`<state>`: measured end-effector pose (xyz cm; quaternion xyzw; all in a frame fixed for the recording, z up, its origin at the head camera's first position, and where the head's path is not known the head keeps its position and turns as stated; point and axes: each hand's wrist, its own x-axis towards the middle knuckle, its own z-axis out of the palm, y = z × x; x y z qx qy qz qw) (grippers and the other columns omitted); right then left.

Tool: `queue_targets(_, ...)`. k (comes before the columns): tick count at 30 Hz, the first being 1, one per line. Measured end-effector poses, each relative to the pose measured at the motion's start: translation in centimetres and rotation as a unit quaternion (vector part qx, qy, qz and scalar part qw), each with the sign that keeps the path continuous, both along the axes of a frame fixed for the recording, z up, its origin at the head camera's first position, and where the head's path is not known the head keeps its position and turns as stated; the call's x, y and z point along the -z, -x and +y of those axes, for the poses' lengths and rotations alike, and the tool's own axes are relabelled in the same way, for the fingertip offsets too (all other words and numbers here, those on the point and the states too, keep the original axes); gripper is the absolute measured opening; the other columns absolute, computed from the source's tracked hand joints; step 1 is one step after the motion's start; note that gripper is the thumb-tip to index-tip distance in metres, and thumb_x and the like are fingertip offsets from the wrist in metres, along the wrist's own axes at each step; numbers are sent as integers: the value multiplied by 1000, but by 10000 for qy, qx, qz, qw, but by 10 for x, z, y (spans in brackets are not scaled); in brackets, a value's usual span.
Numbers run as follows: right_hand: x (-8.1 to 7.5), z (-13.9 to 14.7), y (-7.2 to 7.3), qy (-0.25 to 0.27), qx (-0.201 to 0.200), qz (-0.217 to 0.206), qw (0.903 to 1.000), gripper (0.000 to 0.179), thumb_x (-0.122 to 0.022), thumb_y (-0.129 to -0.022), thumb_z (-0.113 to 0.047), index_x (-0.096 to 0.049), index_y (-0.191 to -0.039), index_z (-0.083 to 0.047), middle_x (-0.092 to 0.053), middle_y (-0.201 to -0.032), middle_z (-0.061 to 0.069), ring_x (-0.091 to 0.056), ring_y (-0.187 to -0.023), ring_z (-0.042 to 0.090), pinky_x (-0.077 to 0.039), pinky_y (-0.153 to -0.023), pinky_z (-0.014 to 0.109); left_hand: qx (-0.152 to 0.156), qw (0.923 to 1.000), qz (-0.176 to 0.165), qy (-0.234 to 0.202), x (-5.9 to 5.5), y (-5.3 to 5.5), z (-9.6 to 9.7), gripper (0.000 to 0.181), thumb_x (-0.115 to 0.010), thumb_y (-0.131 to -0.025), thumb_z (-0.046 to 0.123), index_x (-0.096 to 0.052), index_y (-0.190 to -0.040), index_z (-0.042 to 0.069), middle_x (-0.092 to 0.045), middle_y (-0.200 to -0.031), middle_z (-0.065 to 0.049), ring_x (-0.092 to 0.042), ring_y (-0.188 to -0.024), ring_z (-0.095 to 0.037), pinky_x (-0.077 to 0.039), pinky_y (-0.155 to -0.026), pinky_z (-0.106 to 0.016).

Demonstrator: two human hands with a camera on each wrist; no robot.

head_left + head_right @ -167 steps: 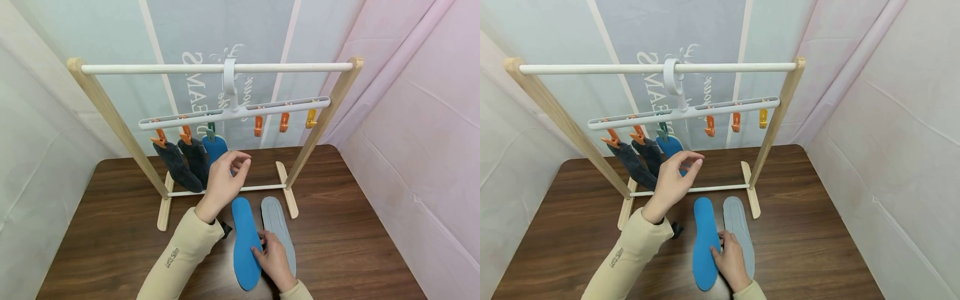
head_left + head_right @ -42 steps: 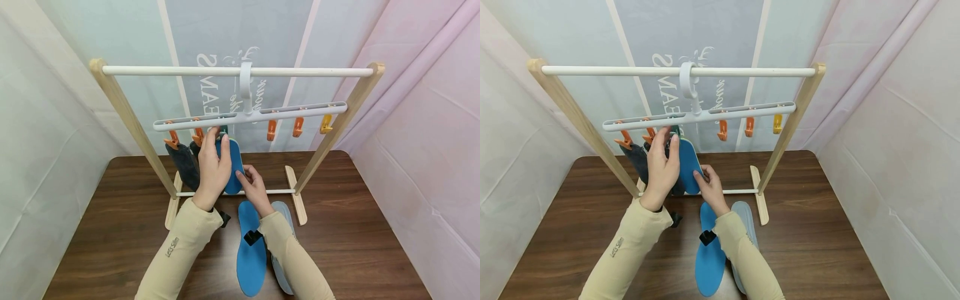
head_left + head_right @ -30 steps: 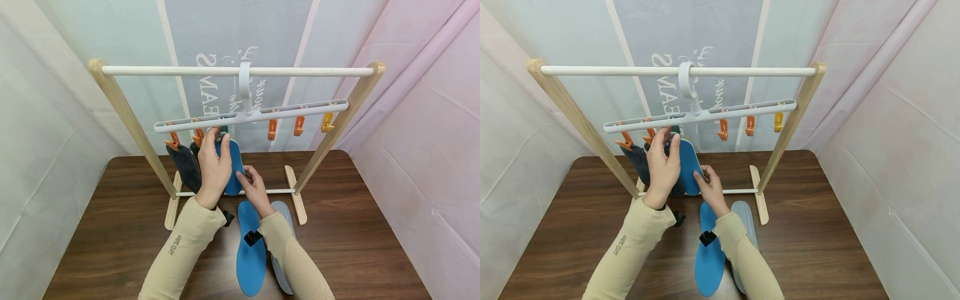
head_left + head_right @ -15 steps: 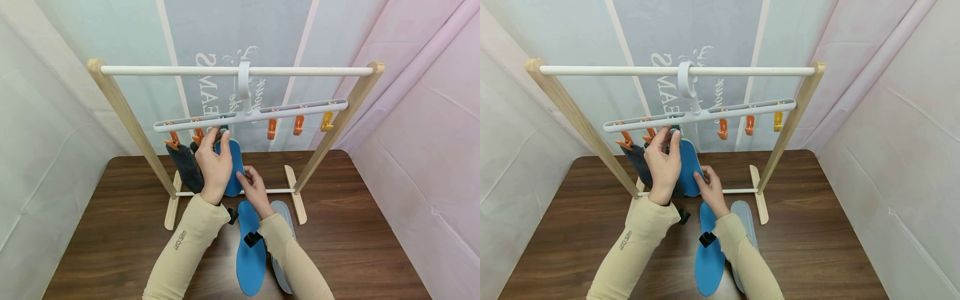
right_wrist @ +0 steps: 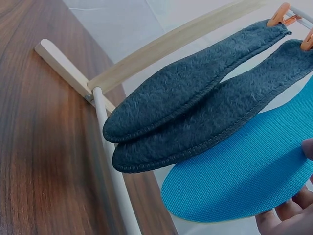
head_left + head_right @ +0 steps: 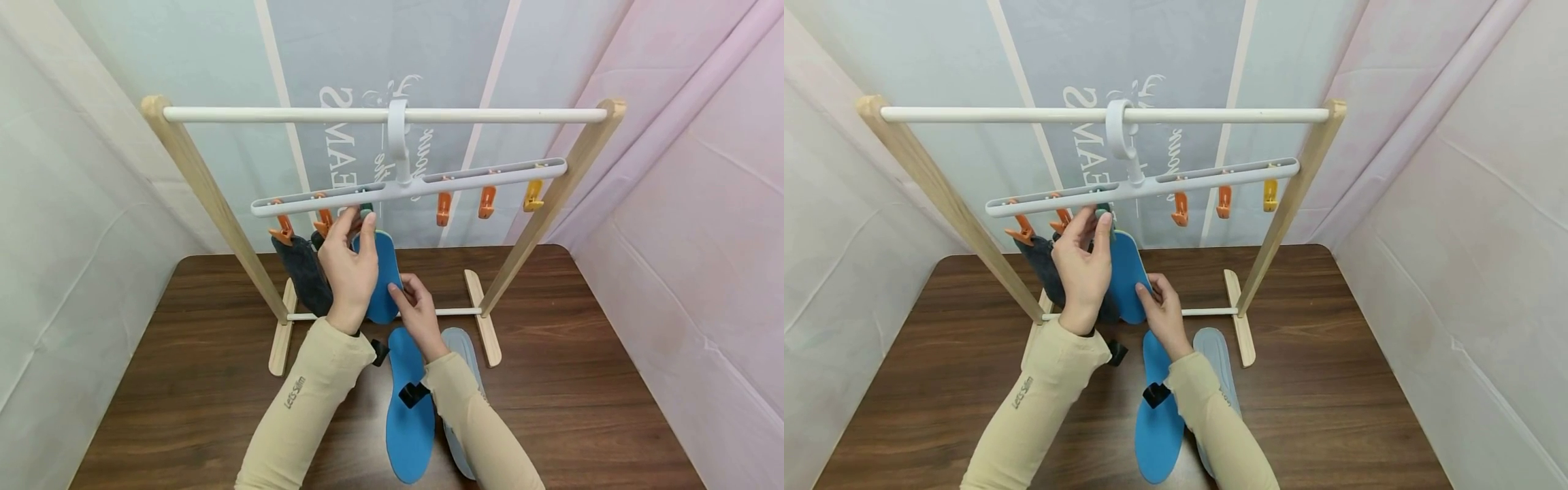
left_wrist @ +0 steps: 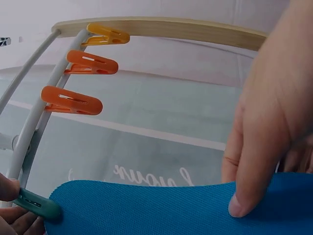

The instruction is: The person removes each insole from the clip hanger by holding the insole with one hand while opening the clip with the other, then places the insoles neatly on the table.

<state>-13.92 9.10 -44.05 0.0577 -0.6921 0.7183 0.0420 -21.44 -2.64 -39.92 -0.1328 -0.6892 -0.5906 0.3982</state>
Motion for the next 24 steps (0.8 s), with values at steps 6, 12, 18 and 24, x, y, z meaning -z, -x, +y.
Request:
queue_targets(6,0,1,-1,-76,124,48,9999,28,-57,-97,-20,-59,-118,-1,-62,-116,16,-62,-106,22,-51,-94,34,110,9995,-289,94,-21,-20,0,38,-55,-99,19,-54,-134,7,-59,-125,-13,-57,-117,-21,-45,-102,-31)
queue_targets(12,0,1,-3,-110,161,-44,9998,26,-57,-97,-19,-60,-117,-2,-63,-114,15,-62,-105,20,-51,-94,36,289,9993,-187,-159,-60,-51,2,38,-55,-99,24,-58,-130,3,-61,-122,-17,-60,-114,-24,-45,-101,-26)
queue_targets(18,1,2,-4,-84,186,-67,9998,28,-59,-96,-22,-61,-116,-2,-62,-115,16,-61,-106,22,-50,-95,38,195,9989,-376,-186,-80,-65,1,31,-58,-96,8,-61,-123,-6,-64,-113,-25,-64,-105,-34,-50,-94,-26)
queue_targets(24,1,2,-6,-51,207,-51,9998,25,-58,-97,-18,-61,-115,-1,-63,-114,15,-61,-105,18,-50,-96,38,168,9991,-325,-213,-82,-65,1,32,-59,-94,7,-61,-122,-8,-64,-113,-26,-64,-105,-35,-50,-95,-26)
